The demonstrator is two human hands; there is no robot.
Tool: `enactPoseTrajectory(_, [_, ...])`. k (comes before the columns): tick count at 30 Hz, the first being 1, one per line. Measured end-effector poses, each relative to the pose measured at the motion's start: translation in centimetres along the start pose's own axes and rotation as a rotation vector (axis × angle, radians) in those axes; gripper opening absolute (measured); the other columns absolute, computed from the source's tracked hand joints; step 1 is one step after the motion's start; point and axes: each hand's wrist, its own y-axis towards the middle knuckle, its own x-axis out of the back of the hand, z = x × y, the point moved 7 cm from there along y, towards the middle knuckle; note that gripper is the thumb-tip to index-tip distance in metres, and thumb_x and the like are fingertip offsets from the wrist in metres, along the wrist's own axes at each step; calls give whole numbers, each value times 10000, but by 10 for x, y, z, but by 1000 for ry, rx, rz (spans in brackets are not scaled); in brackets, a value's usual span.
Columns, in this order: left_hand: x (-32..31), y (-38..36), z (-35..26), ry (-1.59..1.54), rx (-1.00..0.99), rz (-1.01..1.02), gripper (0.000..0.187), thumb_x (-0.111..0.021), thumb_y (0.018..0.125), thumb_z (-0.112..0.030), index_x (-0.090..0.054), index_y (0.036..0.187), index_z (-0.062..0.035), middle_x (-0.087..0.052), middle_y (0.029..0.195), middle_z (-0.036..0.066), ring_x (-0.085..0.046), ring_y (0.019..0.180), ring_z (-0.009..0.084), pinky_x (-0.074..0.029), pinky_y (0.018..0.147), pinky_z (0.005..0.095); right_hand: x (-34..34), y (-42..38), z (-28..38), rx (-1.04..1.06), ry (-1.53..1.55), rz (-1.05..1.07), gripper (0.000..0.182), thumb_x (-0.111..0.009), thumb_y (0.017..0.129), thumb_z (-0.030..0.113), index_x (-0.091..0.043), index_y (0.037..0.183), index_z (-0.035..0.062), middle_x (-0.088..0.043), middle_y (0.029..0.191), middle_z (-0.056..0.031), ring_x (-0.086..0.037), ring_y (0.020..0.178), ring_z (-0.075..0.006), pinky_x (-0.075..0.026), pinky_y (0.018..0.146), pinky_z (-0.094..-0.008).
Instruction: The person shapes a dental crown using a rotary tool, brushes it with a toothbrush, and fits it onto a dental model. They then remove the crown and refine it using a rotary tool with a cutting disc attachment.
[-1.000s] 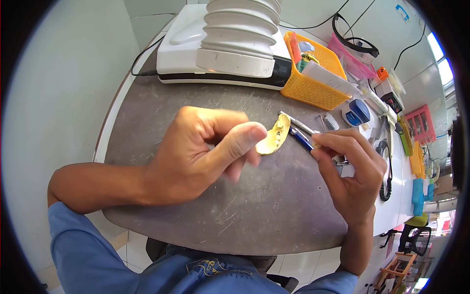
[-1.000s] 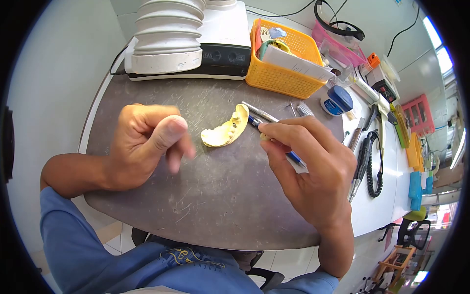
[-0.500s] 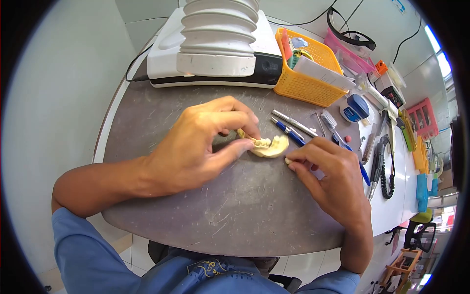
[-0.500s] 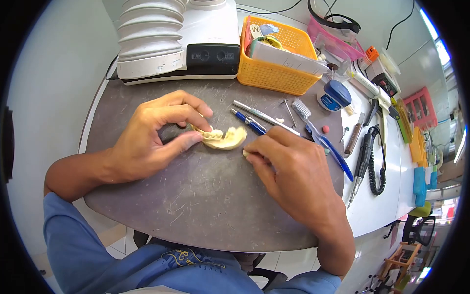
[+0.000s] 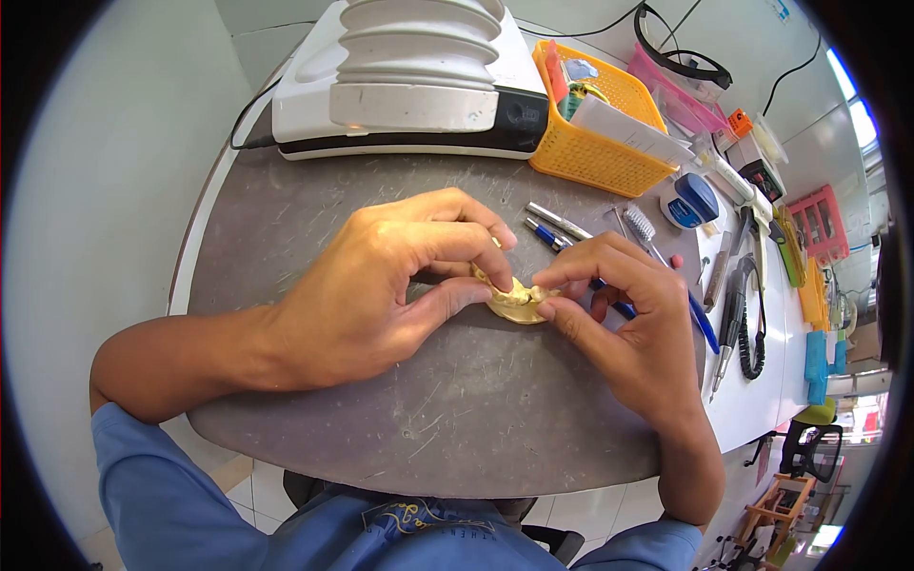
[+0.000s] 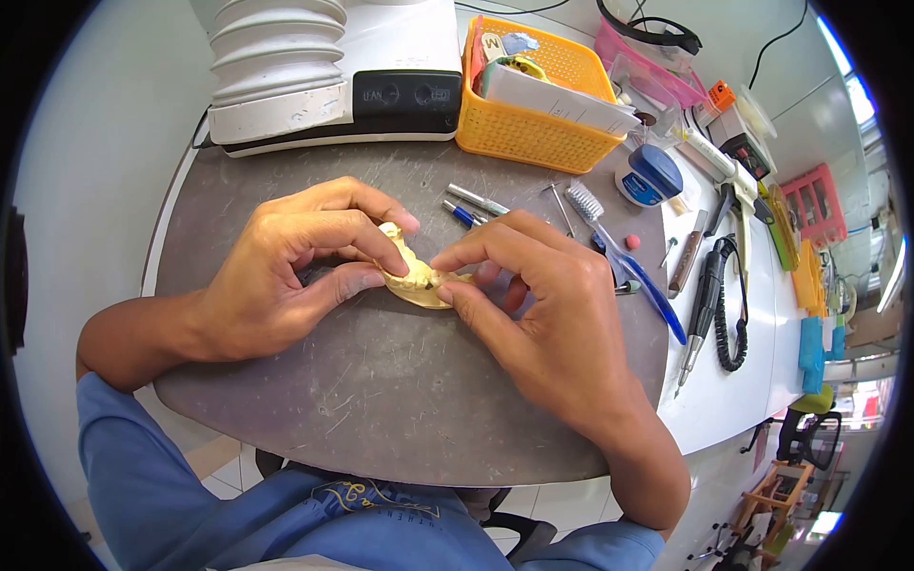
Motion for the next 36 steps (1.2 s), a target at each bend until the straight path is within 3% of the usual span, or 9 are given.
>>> enactPoseTrajectory(2, [0,0,0,-1,-11,-7,133,-642,797,62,-674,901,-15,-613,1086,140,-644,912,189,-527,779,283,-1,1,0,-10,-3,7,152,-692,760,0,-686,912,2,-646,861,-76,-603,667,-126,-455,536,-242])
enactPoseTrajectory(4, [1,0,-1,-2,-22,-11,132,-642,796,62,-674,899,-15,-614,1084,140,-645,909,192,-527,778,283,-5,0,-5,-74,29,43,159,-725,767,39,-694,923,25,-627,908,-21,-527,709,-36,-386,561,-172])
enactPoseTrajectory(5, [1,0,-1,2,-17,-9,134,-641,795,62,-674,899,-15,-614,1083,139,-645,911,195,-528,781,283,-5,0,-5,-73,29,44,159,-725,767,39,-694,923,25,-627,908,-21,-527,709,-36,-386,561,-172])
enactPoseTrajectory(7, [1,0,-1,8,-13,-8,135,-640,795,63,-675,900,-15,-615,1082,139,-646,913,197,-529,783,284,-4,1,-5,-47,26,48,154,-696,756,6,-686,909,1,-644,860,-73,-597,656,-120,-445,529,-235])
enactPoseTrajectory(13, [0,0,1,2,13,29,122,-632,810,59,-669,907,-5,-598,1118,144,-641,941,189,-540,810,289,-5,1,-7,-34,18,68,193,-718,745,24,-687,936,8,-653,876,-77,-593,674,-120,-451,542,-236])
enactPoseTrajectory(20, [-5,-2,20,-579,271,46,119,-580,905,-19,-611,1018,2,-531,1238,143,-601,1033,163,-515,915,295,-2,-2,-3,-68,46,55,385,-781,729,101,-655,1086,35,-672,915,-74,-598,748,-120,-469,583,-241])
enactPoseTrajectory(24, [-9,-1,24,-849,386,68,134,-552,945,-89,-578,1054,-16,-529,1263,142,-598,1047,155,-505,930,292,1,-7,3,57,98,-5,458,-819,702,125,-640,1112,23,-660,910,-70,-614,787,-119,-491,607,-235])
enactPoseTrajectory(36, [-13,-4,21,-947,400,121,157,-549,957,-128,-558,1072,-22,-515,1283,154,-587,1091,168,-516,921,288,3,-10,9,100,180,-58,402,-815,702,71,-642,1054,-18,-655,921,-88,-637,776,-123,-515,616,-226])
